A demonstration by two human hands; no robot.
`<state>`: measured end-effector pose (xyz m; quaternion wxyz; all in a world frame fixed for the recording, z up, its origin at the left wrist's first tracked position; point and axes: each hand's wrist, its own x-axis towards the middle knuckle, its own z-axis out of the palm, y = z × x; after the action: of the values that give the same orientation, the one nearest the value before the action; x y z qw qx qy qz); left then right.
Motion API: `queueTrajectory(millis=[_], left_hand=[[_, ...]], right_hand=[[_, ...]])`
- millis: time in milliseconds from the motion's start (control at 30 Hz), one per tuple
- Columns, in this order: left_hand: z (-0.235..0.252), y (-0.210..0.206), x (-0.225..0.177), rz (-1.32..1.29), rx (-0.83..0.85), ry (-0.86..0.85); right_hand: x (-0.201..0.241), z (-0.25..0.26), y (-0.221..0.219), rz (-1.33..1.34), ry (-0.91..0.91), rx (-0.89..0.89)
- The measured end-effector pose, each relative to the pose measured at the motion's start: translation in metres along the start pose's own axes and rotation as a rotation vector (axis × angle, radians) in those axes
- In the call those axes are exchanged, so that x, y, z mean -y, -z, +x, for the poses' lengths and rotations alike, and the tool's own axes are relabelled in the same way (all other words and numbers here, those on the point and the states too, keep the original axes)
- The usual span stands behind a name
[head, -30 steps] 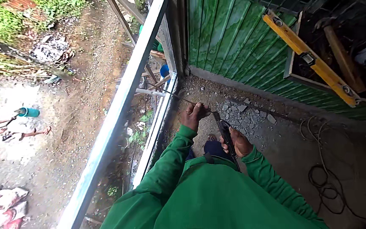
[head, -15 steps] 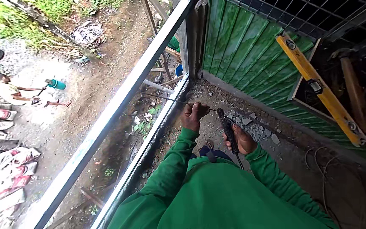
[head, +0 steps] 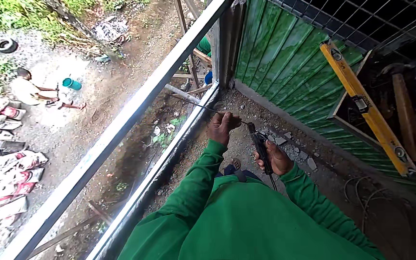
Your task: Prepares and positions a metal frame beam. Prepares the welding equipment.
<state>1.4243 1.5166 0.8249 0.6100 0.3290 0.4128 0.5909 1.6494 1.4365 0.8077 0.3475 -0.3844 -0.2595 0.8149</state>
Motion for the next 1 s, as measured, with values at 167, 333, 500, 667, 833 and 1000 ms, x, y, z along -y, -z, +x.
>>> queueTrajectory(millis=[167, 333, 500, 667, 833, 1000], left_hand=[[-0.003, 0.001, 0.001, 0.033, 0.016, 0.003], [-0.008, 0.01, 0.001, 0.06, 0.02, 0.019], [-0.007, 0.021, 0.001, 0.053, 0.026, 0.065], [-0.004, 0.023, 0.002, 0.004, -0.015, 0.151], [-0.006, 0.022, 0.002, -0.005, 0.02, 0.2], [-0.014, 0.026, 0.009, -0.008, 0.051, 0.304]], right_hand=[[-0.005, -0.001, -0.003, 0.013, -0.007, 0.01], [-0.01, -0.001, -0.01, 0.046, -0.057, 0.047], [-0.014, 0.0, -0.014, 0.074, -0.101, 0.075], [-0.017, 0.001, -0.015, 0.041, -0.092, 0.059], [-0.022, -0.001, -0.013, 0.017, 0.011, -0.001], [-0.023, -0.001, -0.003, -0.085, 0.079, -0.072]])
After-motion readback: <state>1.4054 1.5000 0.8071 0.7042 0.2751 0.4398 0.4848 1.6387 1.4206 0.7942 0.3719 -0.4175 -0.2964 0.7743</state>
